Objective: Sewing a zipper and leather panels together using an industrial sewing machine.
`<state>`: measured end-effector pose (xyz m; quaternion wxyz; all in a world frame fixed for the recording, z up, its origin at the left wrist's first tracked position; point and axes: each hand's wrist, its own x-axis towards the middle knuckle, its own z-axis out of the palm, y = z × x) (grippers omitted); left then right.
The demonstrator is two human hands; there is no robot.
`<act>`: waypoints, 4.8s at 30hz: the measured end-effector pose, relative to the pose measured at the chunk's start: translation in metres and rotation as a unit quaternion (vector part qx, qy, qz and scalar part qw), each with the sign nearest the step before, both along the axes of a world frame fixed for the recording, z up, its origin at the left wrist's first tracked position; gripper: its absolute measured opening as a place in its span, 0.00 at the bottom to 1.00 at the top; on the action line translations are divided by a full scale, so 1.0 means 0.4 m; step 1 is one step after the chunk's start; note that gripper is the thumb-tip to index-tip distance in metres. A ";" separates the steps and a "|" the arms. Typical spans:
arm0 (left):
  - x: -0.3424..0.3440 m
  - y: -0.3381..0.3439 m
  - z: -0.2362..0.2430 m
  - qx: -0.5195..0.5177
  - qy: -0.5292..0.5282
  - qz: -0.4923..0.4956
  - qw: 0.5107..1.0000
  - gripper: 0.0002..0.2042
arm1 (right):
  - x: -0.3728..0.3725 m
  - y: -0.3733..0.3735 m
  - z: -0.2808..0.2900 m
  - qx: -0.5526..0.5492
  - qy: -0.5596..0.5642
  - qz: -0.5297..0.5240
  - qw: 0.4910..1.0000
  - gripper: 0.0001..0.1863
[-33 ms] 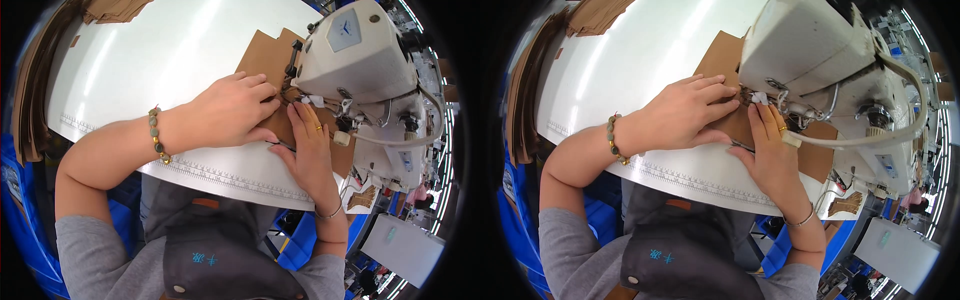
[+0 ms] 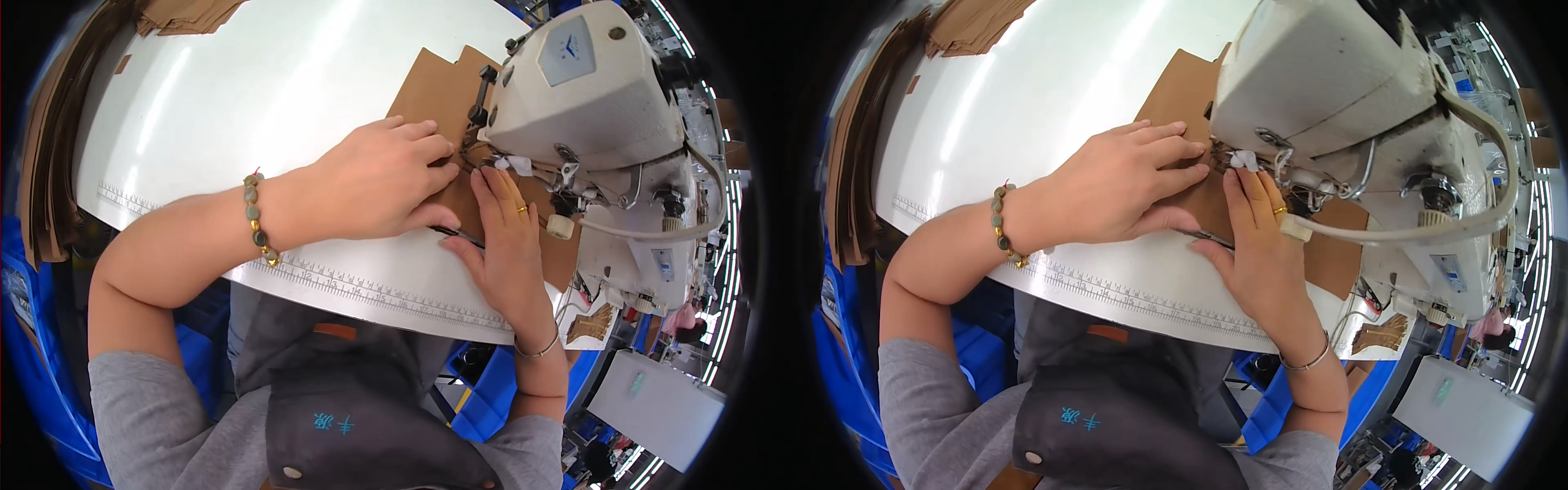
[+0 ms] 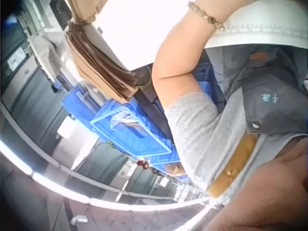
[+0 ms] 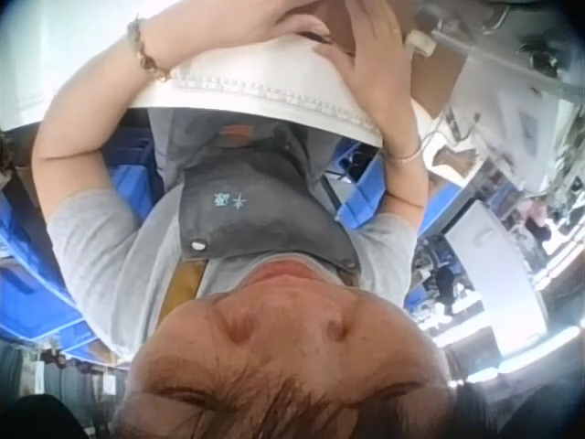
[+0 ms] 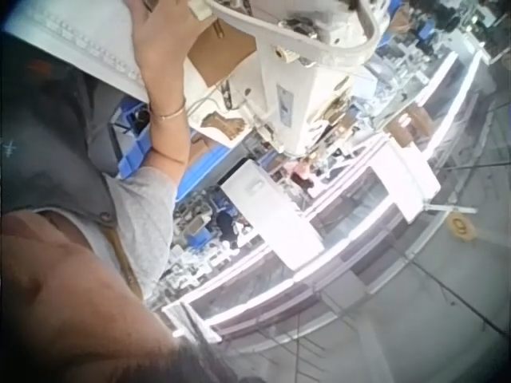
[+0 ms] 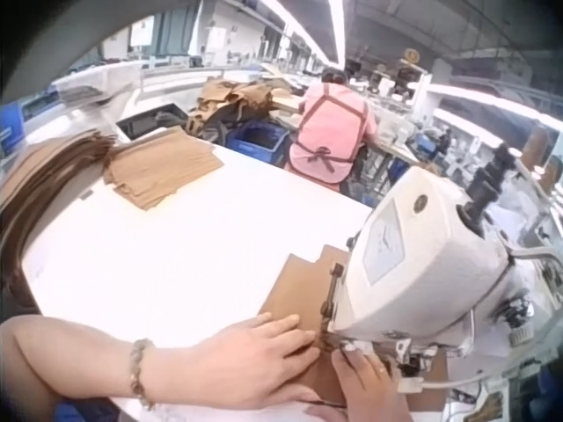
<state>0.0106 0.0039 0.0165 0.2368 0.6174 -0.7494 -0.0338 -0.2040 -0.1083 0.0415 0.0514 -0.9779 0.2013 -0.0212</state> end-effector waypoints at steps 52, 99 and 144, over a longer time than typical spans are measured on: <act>-0.011 -0.022 -0.042 -0.025 -0.017 0.001 1.000 0.17 | -0.937 -0.629 0.118 -0.009 -0.611 -0.469 0.637 0.21; -0.024 -0.015 0.024 -0.022 -0.058 0.013 0.998 0.24 | -0.323 -0.072 0.107 -0.166 0.043 -0.082 0.982 0.20; -0.025 -0.024 0.013 -0.059 -0.052 0.026 0.997 0.21 | 0.002 -0.069 -0.075 -0.071 -0.193 0.063 0.977 0.26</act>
